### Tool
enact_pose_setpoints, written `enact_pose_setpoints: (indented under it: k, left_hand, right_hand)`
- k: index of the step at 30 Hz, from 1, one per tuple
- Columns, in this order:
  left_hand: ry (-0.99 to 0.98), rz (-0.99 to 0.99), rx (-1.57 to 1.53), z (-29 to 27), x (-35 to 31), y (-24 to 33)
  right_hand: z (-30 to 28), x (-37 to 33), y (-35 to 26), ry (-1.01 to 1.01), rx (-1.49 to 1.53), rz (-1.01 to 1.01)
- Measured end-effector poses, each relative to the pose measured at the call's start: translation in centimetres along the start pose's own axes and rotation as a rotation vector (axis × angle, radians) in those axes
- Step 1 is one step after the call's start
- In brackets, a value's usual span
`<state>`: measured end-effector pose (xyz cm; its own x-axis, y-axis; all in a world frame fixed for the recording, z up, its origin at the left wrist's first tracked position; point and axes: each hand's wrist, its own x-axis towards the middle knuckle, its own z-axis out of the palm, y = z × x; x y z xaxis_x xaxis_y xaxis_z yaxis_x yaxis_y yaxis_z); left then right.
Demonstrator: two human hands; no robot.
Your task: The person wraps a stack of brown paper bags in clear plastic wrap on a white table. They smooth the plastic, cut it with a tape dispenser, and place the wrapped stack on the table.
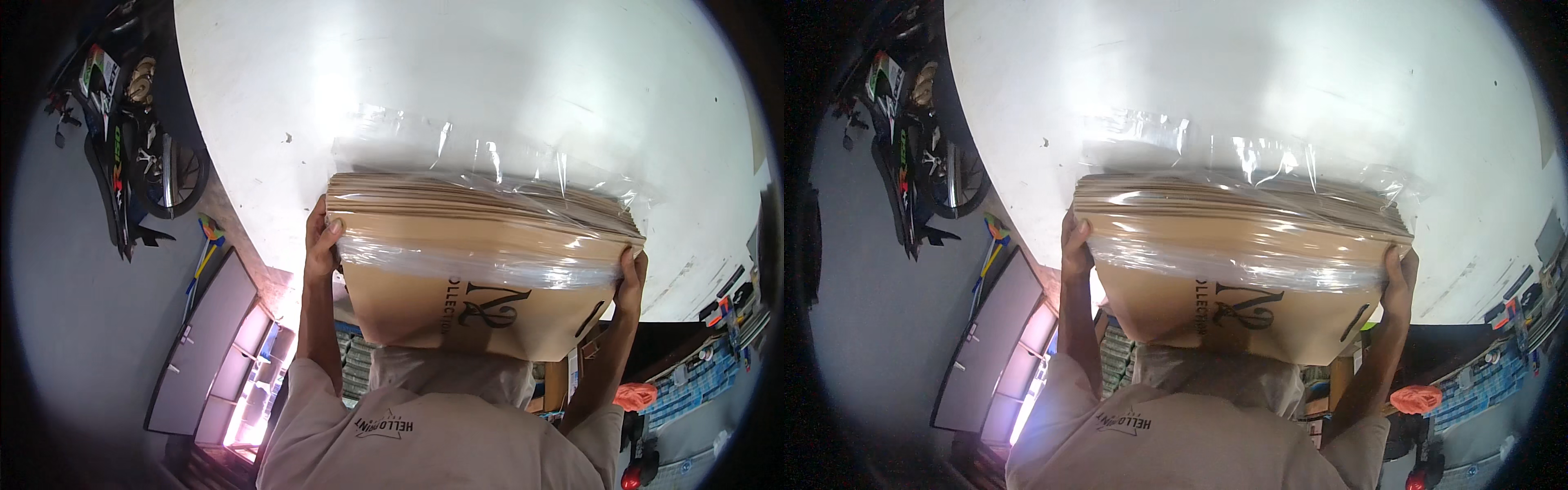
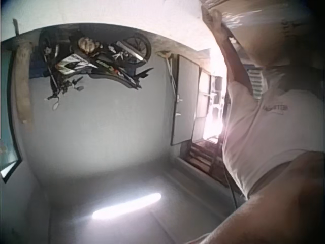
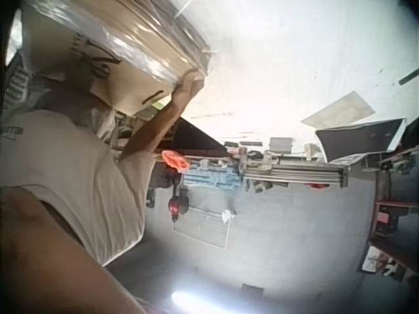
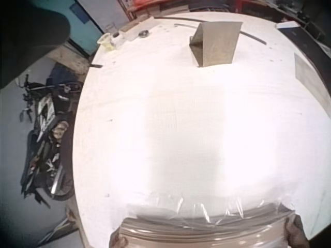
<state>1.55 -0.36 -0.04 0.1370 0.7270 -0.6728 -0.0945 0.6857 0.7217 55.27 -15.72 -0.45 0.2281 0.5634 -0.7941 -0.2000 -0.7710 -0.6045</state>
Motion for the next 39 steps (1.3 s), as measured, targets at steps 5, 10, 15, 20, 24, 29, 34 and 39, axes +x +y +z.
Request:
enact_pose_setpoints:
  k: [5,10,15,20,24,29,34,39]
  left_hand:
    - [-0.03,-0.011,-0.026,1.0,0.9,1.3]
    - [0.005,0.024,0.003,2.7,1.6,2.3]
    - [0.126,0.101,0.263,2.2,0.4,0.9]
    - [0.07,0.066,0.143,2.3,-0.8,2.0]
    - [-0.106,0.102,0.048,-0.1,-0.6,0.2]
    - [0.08,0.057,0.197,0.4,0.6,-0.1]
    - [0.147,-0.032,0.143,-0.9,-0.3,-1.5]
    - [0.218,-0.036,0.165,-1.5,-0.9,-1.6]
  right_hand:
    - [-0.2,0.7,-0.6,-0.094,0.037,-0.024]
    - [1.7,-0.2,-1.8,-0.034,0.102,-0.055]
    - [2.2,0.1,-1.7,0.109,0.037,-0.009]
    - [2.6,0.8,-2.0,0.143,-0.082,-0.003]
    - [1.0,0.8,-0.9,0.054,-0.019,-0.037]
    - [0.2,0.6,-0.7,-0.022,0.095,-0.049]
    - [-0.9,0.5,1.2,0.037,0.136,-0.013]
    - [1.4,1.3,0.2,0.028,0.155,-0.057]
